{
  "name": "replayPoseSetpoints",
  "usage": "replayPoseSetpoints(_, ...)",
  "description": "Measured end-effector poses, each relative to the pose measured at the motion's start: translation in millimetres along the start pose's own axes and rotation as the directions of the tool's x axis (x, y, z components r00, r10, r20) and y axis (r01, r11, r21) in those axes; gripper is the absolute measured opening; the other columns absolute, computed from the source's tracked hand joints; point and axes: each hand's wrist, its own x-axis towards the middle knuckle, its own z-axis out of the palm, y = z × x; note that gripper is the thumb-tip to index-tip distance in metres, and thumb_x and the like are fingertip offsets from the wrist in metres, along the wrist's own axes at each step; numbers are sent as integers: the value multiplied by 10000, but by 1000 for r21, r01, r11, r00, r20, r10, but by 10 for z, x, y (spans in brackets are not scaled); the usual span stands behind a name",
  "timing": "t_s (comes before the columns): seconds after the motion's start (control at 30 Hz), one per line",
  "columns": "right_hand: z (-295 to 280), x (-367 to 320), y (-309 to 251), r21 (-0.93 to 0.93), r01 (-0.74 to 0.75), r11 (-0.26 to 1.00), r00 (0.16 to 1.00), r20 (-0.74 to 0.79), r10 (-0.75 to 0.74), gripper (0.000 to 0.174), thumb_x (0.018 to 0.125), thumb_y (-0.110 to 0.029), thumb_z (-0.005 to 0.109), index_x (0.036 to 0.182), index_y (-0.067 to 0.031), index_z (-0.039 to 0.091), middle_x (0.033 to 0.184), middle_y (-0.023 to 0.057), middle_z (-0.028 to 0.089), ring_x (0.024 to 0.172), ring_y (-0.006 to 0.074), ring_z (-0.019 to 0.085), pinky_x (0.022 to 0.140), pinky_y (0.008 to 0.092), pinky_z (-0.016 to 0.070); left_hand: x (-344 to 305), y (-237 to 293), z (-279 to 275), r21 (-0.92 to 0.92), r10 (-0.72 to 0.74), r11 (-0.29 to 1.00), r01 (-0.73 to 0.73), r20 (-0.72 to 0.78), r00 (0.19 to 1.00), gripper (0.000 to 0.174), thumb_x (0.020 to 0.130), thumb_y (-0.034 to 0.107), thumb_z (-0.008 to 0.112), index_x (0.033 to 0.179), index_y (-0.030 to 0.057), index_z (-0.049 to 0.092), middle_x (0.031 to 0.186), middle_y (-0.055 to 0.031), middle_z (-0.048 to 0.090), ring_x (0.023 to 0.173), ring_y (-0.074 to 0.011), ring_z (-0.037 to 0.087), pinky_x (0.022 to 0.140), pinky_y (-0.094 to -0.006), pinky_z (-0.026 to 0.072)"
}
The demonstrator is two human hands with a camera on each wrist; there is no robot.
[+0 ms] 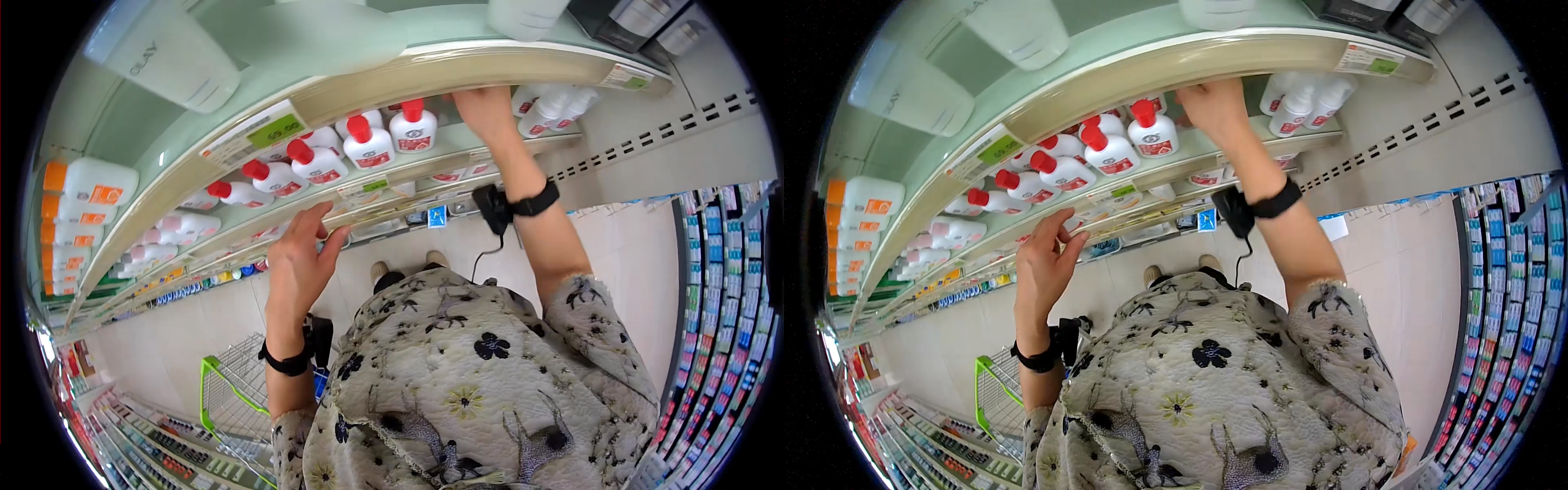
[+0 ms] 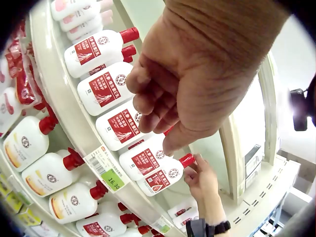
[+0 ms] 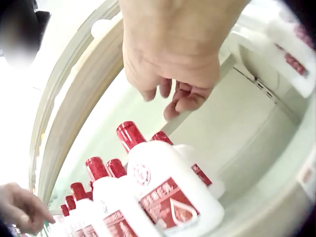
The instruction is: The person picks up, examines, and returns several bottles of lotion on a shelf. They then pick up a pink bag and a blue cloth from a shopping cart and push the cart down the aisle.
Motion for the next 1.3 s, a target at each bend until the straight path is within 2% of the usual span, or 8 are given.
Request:
replayPoseSetpoints(0.07,76,-321,117,291,101,951,980,-193,-45,137,864,-93,606,977,-19,589,829,15,605,647,52,523,559,209,431,-40,-45,8,-3,-27,1000,27,3,1000,345,766,134,705,1081,36,604,685,-61,548,506,-147,459,484,-279,385)
replayPoseSetpoints(0.23,66,-1145,612,189,75,979,997,8,-78,144,847,-92,630,972,-27,597,769,-6,564,626,36,470,560,188,403,-175,-149,27,14,-120,993,120,89,989,327,767,148,703,1060,38,608,696,-67,563,534,-177,497,504,-301,407)
replayPoseSetpoints(0.33,23,-1378,831,219,-90,972,994,84,73,134,851,-88,628,967,-30,593,770,-1,558,639,41,479,565,191,407,-256,-187,77,23,-223,975,222,156,962,335,762,166,707,1058,49,604,714,-81,579,545,-223,533,522,-326,430)
replayPoseSetpoints(0.5,-48,-1425,1024,274,-31,961,938,-325,123,152,857,-57,614,1001,-38,572,812,-3,565,663,60,501,602,187,424,-425,-381,23,28,-225,974,223,173,959,326,766,173,704,1051,44,611,707,-85,584,526,-223,530,524,-326,431)
replayPoseSetpoints(0.77,-566,-952,1019,160,232,959,818,-566,-104,461,782,69,513,1227,-20,431,1216,104,473,1144,196,468,969,329,380,-379,-122,334,-109,-189,967,231,300,935,358,777,169,700,1088,28,594,785,-107,607,584,-217,559,563,-326,462)
replayPoseSetpoints(0.93,-643,-637,1168,308,165,937,867,-498,11,608,751,72,495,1332,-15,338,1353,143,380,1260,251,383,1061,374,292,133,259,670,-478,27,871,109,268,963,467,793,148,686,1205,26,504,1002,-156,610,857,-256,621,743,-334,510)
replayPoseSetpoints(1.13,-559,-428,1265,351,66,934,946,-319,53,692,737,63,511,1379,9,260,1372,175,359,1265,262,381,1054,365,305,1057,394,1259,-509,132,860,-40,145,981,983,682,206,791,1406,-22,166,1394,-261,312,1260,-337,396,1028,-391,358)
replayPoseSetpoints(1.3,-480,-304,1105,448,-13,894,989,-124,77,791,716,56,538,1409,27,160,1378,197,344,1261,259,387,1036,346,329,1548,397,1573,-511,153,851,-122,19,988,1240,585,233,850,1430,-12,-22,1429,-277,233,1311,-361,308,1070,-378,291)
